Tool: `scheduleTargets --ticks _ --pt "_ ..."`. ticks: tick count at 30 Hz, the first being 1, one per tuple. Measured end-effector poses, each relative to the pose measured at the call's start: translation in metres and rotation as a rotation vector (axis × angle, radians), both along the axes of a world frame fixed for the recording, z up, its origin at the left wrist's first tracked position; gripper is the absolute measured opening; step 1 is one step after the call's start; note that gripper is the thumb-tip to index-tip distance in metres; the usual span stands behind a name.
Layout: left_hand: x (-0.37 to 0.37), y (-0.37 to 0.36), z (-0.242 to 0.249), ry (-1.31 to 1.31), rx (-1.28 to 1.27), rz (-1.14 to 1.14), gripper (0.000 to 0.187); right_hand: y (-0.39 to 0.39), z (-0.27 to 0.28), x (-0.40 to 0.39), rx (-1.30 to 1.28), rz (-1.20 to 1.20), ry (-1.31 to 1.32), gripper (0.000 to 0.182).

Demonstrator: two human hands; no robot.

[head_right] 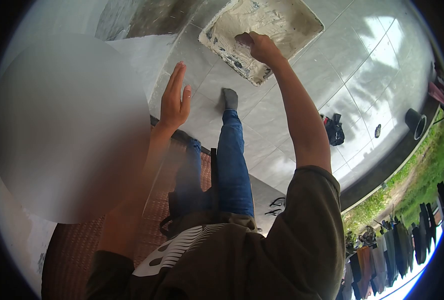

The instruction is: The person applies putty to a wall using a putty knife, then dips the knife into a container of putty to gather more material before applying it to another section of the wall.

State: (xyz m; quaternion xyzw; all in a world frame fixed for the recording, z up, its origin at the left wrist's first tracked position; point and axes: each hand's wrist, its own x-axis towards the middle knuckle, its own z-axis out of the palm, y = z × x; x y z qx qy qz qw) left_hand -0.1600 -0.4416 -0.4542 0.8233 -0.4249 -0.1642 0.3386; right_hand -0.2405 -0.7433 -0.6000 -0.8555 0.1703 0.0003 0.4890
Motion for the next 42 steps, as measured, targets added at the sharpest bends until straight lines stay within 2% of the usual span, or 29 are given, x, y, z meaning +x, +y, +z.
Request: scheduleTargets --ticks 2,4,8,12,14,18,20,21,23,24,26,28,29,30,31,34,37,38,42 --pt "0.001 0.002 0.001 -0.004 -0.003 0.007 0.052 0.003 0.005 0.001 -0.071 -0.001 0.088 0.032" --pt "0.002 0.004 0.003 -0.002 -0.001 0.010 0.051 0.004 0.017 0.003 -0.034 0.019 0.114 0.030" --pt "0.004 0.009 0.004 -0.008 0.002 0.015 0.051 0.001 0.004 0.008 -0.066 0.074 0.224 0.029" --pt "0.003 0.016 0.004 -0.021 -0.003 0.025 0.051 0.008 0.024 0.003 0.058 0.062 0.070 0.030" --pt "0.002 0.019 0.004 -0.016 0.002 0.027 0.052 0.011 0.034 0.004 0.106 0.070 0.212 0.028" --pt "-0.002 0.025 0.004 -0.024 0.017 0.047 0.052 0.020 0.041 0.000 0.019 0.079 0.234 0.027" --pt "-0.004 0.028 0.005 -0.009 0.027 0.045 0.052 0.015 0.029 -0.007 0.228 0.061 0.148 0.031" --pt "-0.004 0.028 0.006 -0.013 0.025 0.046 0.052 0.009 0.017 -0.010 0.226 0.063 0.144 0.031" --pt "-0.005 0.032 0.010 -0.016 0.011 0.050 0.052 0.000 0.008 -0.012 0.384 0.028 0.339 0.039" --pt "-0.005 0.035 0.012 -0.024 0.013 0.053 0.052 -0.002 0.011 -0.014 0.386 0.032 0.331 0.039" --pt "-0.004 0.038 0.018 -0.035 -0.007 0.052 0.052 -0.007 0.025 -0.018 0.656 0.055 0.374 0.041" --pt "-0.002 0.042 0.027 -0.058 -0.019 0.059 0.052 0.004 0.033 -0.025 0.930 -0.098 0.343 0.031" --pt "-0.001 0.045 0.033 -0.066 -0.025 0.065 0.052 0.006 0.034 -0.027 1.044 -0.088 0.304 0.027" --pt "0.001 0.049 0.039 -0.090 -0.030 0.069 0.052 0.011 0.042 -0.026 1.157 -0.073 0.263 0.023" --pt "0.003 0.053 0.047 -0.106 -0.030 0.074 0.052 0.020 0.051 -0.028 1.195 -0.124 0.225 0.027" --pt "0.010 0.067 0.070 -0.160 -0.049 0.081 0.052 0.068 0.114 -0.023 1.400 -0.298 0.044 0.031" --pt "0.020 0.086 0.095 -0.228 -0.081 0.101 0.053 0.110 0.149 -0.016 1.554 -0.251 -0.091 0.032" --pt "0.022 0.096 0.105 -0.254 -0.088 0.114 0.053 0.121 0.146 -0.014 1.591 -0.178 -0.119 0.037" --pt "0.023 0.141 0.151 -0.326 -0.138 0.183 0.052 0.188 0.209 -0.001 1.643 -0.091 -0.210 0.048"
